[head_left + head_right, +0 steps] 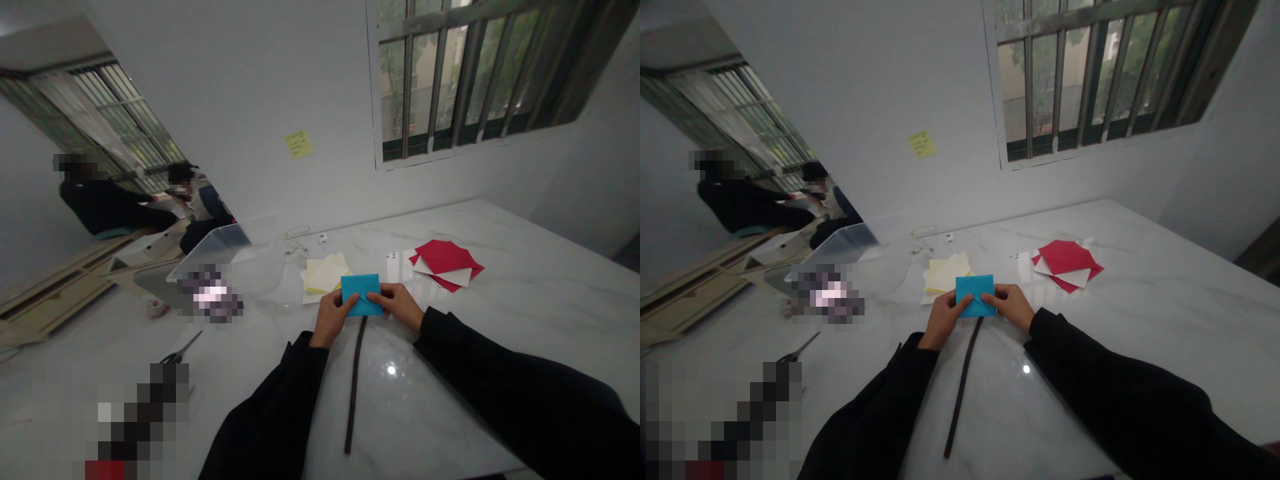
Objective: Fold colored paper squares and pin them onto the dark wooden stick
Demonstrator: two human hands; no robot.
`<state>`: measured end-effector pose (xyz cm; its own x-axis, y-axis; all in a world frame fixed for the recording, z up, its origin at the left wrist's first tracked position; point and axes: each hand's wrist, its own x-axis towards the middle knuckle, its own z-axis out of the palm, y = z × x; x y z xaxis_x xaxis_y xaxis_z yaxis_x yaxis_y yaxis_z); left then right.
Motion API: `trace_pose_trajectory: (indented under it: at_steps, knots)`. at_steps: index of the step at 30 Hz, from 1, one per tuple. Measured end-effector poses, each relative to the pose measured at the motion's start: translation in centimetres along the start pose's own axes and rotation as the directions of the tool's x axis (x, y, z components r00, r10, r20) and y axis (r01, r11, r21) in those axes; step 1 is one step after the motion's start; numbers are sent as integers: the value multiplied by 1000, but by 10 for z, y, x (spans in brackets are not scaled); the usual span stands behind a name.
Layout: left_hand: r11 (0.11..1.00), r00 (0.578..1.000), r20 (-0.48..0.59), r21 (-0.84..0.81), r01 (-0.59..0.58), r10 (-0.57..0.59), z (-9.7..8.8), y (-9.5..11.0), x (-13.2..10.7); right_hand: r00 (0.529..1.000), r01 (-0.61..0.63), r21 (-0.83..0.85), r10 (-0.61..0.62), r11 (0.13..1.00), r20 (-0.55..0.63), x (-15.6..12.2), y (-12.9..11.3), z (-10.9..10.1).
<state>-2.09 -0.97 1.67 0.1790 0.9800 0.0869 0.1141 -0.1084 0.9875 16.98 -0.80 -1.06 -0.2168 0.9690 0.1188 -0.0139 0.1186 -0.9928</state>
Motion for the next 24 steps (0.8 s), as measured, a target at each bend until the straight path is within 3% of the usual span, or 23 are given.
trace_pose_trajectory:
  at_steps: [19,24]
  knots:
    - [1000,1000,8,-12,9,-9,-2,-6,2,999,-4,12,5,1000,-32,0,0,1]
    - [999,1000,-5,47,-12,13,-3,-9,3,999,4,-9,-4,1000,-40,1,1,1]
